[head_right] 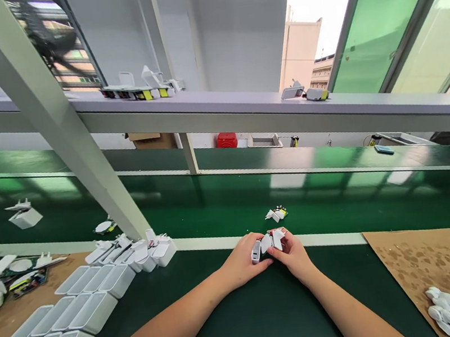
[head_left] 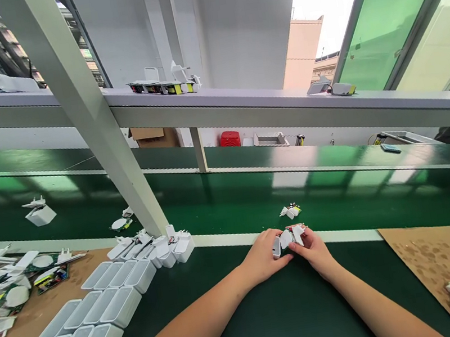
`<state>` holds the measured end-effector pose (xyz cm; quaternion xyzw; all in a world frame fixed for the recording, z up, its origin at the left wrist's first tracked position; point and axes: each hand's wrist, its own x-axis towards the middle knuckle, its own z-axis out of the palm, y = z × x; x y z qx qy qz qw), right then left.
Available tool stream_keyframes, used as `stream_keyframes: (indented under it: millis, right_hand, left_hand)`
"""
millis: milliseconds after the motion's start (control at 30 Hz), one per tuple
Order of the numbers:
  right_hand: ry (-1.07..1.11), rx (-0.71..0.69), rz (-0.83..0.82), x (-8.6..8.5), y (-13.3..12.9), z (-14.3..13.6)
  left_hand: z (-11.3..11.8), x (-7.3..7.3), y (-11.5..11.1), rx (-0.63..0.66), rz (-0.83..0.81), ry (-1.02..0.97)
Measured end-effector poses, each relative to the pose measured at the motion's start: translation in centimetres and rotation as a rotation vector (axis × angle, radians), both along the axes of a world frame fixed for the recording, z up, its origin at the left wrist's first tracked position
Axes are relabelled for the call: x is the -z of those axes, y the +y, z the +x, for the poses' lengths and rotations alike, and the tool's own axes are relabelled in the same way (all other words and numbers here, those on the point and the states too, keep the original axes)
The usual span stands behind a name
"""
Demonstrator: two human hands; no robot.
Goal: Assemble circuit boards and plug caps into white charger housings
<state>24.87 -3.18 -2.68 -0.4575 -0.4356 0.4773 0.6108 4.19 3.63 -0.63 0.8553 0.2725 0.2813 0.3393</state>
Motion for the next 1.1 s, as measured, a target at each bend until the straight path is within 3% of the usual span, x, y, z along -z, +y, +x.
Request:
stream_keyframes:
  millis: [233,733,1100]
  right_hand:
    - [0.144,0.062,-0.015,0.8,0.9,1.0]
    - [0.253,0.003,-0.089,-0.7,0.9,0.8]
    - [0.191,-0.018,-0.079,0.3,0.9,1.0]
  left_hand:
    - [-0.7,-0.3,-0.3,0.144,-0.065,0.009]
    - [-0.4,-0.3,-0.3,0.096,-0.105,0.080]
    - [-0.3,-0.7,-0.4,0.097,-0.077,0.083]
